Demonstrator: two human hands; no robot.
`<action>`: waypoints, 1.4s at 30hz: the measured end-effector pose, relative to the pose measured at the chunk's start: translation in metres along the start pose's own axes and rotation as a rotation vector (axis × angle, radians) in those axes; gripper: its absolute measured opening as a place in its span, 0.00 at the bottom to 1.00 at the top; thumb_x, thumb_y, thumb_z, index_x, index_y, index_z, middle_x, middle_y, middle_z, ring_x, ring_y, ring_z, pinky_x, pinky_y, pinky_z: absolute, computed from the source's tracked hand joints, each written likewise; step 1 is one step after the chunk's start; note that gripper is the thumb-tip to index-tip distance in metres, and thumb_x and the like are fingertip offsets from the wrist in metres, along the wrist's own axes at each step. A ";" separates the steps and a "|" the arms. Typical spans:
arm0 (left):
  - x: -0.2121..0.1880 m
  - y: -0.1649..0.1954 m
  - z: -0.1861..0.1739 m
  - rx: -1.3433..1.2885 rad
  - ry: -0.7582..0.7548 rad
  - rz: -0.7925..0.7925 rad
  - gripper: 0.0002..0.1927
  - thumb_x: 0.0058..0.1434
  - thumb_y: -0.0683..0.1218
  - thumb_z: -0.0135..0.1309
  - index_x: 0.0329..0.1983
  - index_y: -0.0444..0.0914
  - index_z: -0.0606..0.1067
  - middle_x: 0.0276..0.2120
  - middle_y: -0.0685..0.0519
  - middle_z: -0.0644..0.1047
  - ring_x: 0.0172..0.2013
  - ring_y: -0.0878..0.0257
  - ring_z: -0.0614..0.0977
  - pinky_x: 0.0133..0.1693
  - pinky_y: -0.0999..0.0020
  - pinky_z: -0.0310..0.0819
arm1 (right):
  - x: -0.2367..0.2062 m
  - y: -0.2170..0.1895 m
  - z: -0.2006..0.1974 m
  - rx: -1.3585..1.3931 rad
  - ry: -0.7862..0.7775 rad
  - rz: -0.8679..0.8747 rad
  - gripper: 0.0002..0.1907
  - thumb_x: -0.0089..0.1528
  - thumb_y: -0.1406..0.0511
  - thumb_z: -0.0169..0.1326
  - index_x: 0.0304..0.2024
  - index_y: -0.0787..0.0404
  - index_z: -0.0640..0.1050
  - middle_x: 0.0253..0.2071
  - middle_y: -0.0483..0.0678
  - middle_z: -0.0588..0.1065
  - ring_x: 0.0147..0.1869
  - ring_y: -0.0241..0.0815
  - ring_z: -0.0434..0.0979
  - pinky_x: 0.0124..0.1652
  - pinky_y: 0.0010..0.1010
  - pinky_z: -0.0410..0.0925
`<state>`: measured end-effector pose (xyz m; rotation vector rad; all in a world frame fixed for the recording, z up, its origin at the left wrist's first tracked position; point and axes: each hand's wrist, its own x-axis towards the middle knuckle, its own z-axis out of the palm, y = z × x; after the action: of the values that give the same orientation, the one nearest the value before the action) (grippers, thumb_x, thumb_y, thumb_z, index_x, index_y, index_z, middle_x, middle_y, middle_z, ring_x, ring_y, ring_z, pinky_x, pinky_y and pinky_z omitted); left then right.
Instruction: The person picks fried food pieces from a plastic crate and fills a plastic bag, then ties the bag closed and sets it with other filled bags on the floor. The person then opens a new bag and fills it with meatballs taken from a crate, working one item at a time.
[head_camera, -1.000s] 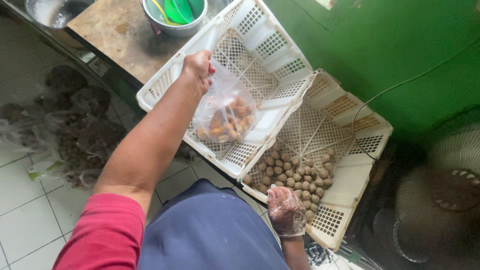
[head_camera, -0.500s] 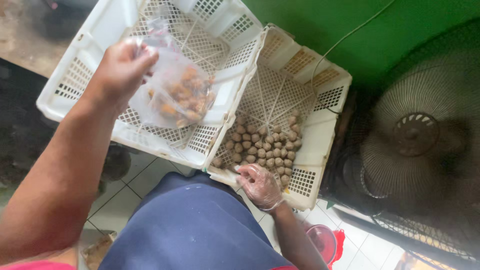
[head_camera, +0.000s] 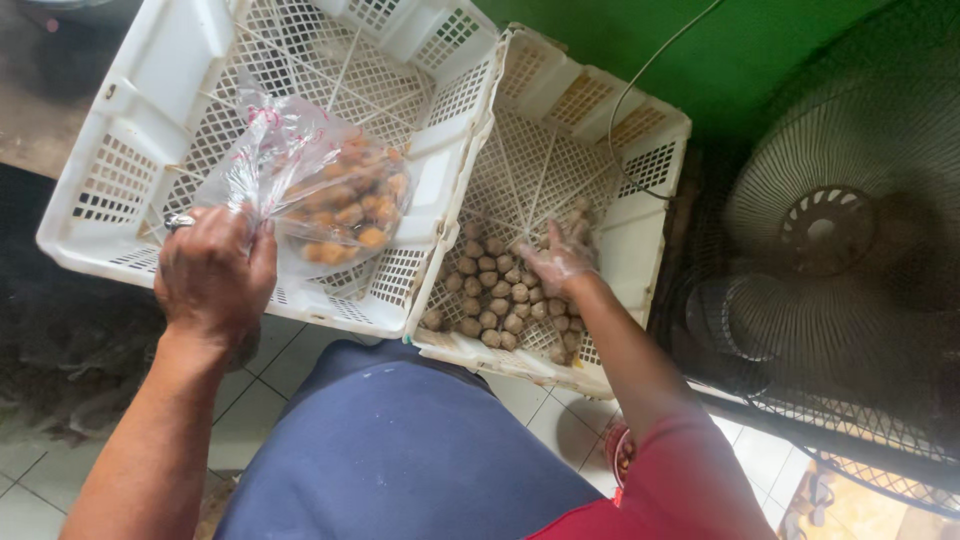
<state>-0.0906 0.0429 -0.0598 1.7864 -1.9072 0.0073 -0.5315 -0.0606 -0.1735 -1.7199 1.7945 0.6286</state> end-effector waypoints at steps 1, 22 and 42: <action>-0.001 0.000 0.001 0.017 0.023 0.026 0.07 0.67 0.45 0.59 0.37 0.35 0.76 0.33 0.44 0.78 0.38 0.44 0.81 0.44 0.50 0.75 | -0.001 -0.012 0.002 0.052 -0.119 -0.004 0.41 0.66 0.41 0.27 0.80 0.46 0.51 0.79 0.56 0.55 0.64 0.74 0.73 0.59 0.59 0.66; 0.002 0.009 0.001 0.244 0.032 0.016 0.06 0.62 0.45 0.61 0.37 0.39 0.77 0.33 0.49 0.79 0.33 0.51 0.82 0.40 0.57 0.75 | 0.017 -0.081 -0.027 -0.093 0.670 -0.170 0.39 0.66 0.40 0.49 0.71 0.55 0.66 0.70 0.62 0.60 0.76 0.66 0.52 0.72 0.62 0.45; 0.045 -0.003 0.043 -0.603 -0.055 -0.535 0.15 0.65 0.47 0.48 0.26 0.35 0.76 0.24 0.43 0.78 0.23 0.56 0.78 0.31 0.55 0.74 | -0.097 -0.064 0.092 0.274 0.499 -0.973 0.22 0.58 0.58 0.61 0.53 0.57 0.79 0.52 0.54 0.80 0.61 0.55 0.77 0.59 0.44 0.68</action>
<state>-0.1026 -0.0139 -0.0812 1.7920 -1.2148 -0.7279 -0.4592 0.0688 -0.1702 -2.3441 0.9906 -0.4624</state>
